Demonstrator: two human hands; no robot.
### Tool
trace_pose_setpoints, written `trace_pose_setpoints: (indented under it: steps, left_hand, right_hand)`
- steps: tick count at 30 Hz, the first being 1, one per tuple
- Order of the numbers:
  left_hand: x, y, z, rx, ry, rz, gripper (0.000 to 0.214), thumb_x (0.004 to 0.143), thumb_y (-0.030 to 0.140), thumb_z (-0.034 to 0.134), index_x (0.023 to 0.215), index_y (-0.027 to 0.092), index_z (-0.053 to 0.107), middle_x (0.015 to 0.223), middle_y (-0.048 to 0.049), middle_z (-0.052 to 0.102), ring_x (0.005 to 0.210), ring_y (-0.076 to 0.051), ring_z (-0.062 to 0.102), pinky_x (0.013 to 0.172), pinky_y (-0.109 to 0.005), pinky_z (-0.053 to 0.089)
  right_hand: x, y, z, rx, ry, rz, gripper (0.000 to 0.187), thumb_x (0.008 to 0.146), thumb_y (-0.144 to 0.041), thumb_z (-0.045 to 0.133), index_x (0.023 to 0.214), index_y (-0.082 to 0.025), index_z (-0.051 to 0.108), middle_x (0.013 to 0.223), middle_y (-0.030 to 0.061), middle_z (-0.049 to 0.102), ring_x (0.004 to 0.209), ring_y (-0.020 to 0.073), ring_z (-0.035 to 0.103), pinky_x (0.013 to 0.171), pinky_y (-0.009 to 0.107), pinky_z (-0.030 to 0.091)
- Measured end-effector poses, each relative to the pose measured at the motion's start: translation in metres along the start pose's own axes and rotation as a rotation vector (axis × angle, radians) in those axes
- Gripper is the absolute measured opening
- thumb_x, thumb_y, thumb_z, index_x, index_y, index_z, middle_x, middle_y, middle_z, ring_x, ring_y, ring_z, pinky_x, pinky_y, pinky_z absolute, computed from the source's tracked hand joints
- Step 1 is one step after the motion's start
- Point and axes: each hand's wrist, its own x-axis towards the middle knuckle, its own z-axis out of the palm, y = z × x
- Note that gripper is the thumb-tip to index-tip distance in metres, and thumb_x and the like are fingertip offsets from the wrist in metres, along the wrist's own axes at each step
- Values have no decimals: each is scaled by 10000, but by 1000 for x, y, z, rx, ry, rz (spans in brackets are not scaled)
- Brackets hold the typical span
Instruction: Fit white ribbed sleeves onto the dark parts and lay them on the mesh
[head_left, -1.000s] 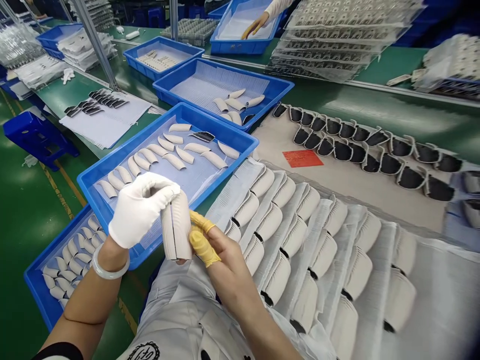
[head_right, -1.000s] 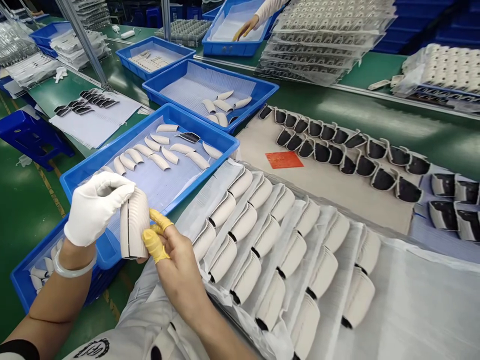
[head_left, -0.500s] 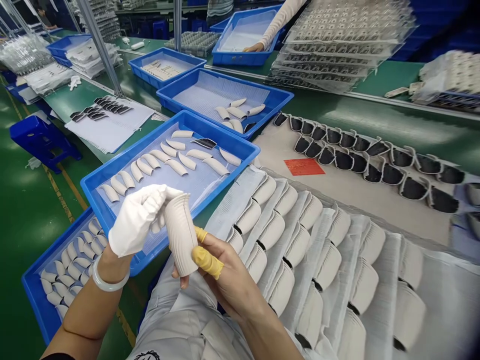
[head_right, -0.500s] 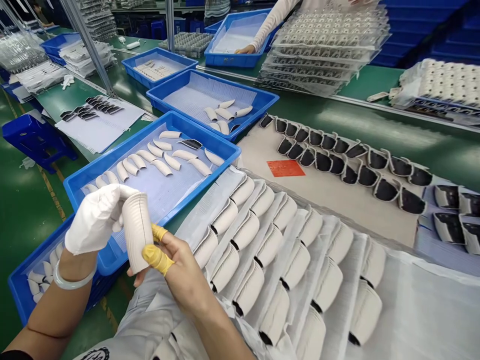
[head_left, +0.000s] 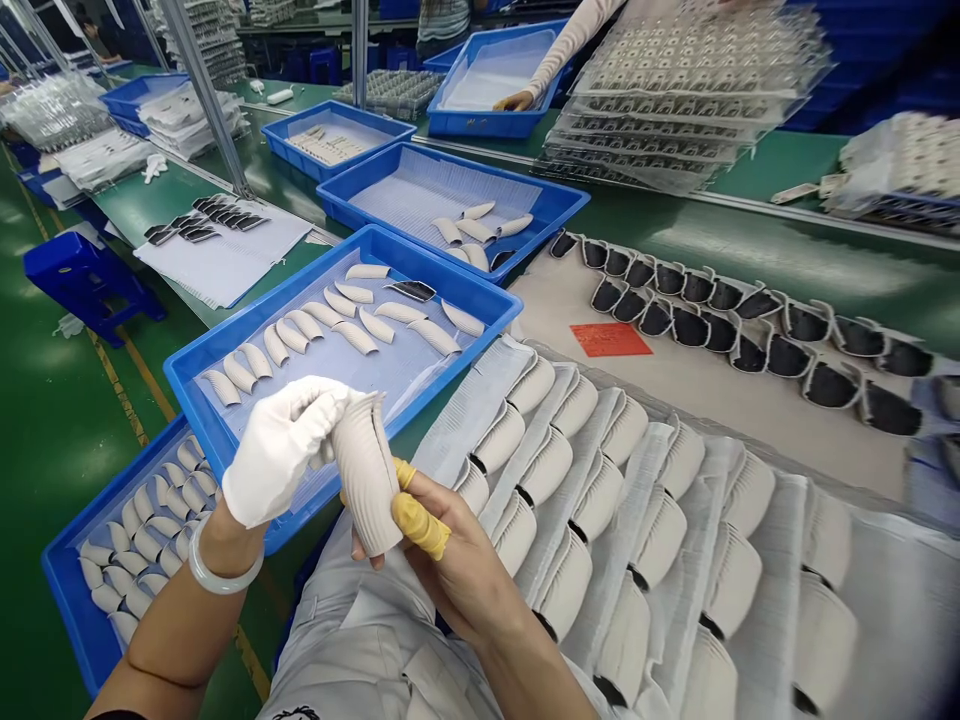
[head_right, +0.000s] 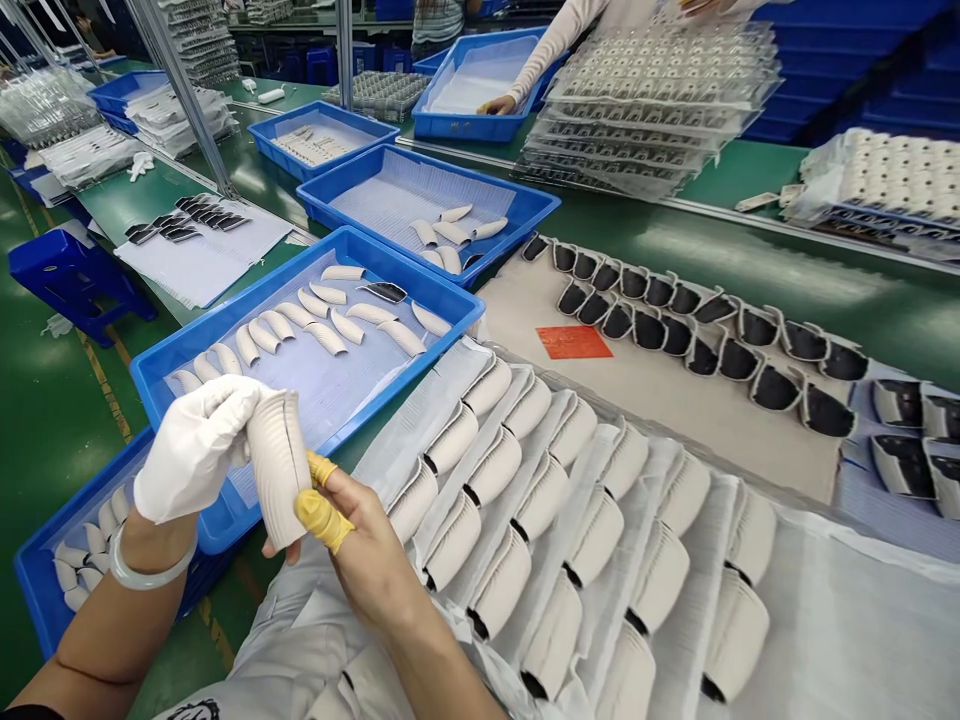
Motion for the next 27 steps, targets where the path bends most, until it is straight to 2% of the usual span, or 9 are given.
trace_pose_setpoints:
  steps: [8,11,14,16,18,21,22,25,27]
  left_hand:
    - [-2,-3,0,-5,4,13,239,791,427,638,820,196,691,634,16,594,431,-64,430,395,-198,376]
    - [-5,-2,0,64,-30,89,257,792,428,633,900,204,698,827,-30,668,591,-112,566,504,-220,469]
    - [-10,1,2,226,-136,158,613,556,394,826,1117,237,635,1086,-69,638,962,-249,614,751,-312,537]
    - [-13,3,4,332,-186,162,884,418,324,889,1234,266,556,1183,-77,592,1069,-305,572,809,-360,535]
    - [-15,3,6,354,-159,182,774,522,315,852,1235,272,555,1174,-69,598,1057,-286,579,818,-358,532]
    - [-14,0,6,261,-41,251,281,799,313,647,1070,240,661,1023,-46,665,946,-206,622,808,-298,522]
    - [-14,-1,5,228,-7,270,211,845,308,590,1017,230,683,975,-43,678,902,-189,632,777,-276,524]
    - [-12,-4,2,177,15,269,209,882,313,535,967,226,705,911,-38,693,802,-166,642,664,-235,525]
    - [-12,-4,1,172,-4,259,228,890,326,517,998,239,699,932,-38,693,812,-167,647,681,-240,531]
  right_hand:
    - [2,0,1,109,-74,11,414,809,-524,618,931,-131,666,760,66,623,575,139,565,520,253,394]
    - [3,0,2,135,-81,-12,400,814,-520,612,892,-133,672,754,63,617,556,134,559,504,249,393]
    - [4,1,1,152,-40,-23,387,803,-520,625,846,-137,670,648,34,587,546,140,554,497,245,399]
    - [4,2,1,157,-11,-27,374,799,-514,634,830,-142,665,629,26,579,541,140,550,503,251,417]
    - [4,4,1,163,-10,-38,363,808,-503,629,830,-142,662,645,32,588,533,133,539,500,250,419]
    - [5,4,4,169,-34,-41,365,800,-497,641,870,-139,663,719,57,613,562,137,548,483,241,404]
    - [5,4,5,171,-35,-34,372,791,-497,651,888,-139,662,755,67,619,575,141,554,481,241,403]
    - [4,4,10,186,-13,-21,377,778,-496,665,900,-140,658,823,83,624,585,141,558,476,239,395]
    - [3,3,13,194,4,-20,379,780,-502,662,892,-141,654,788,75,621,559,131,543,475,237,385]
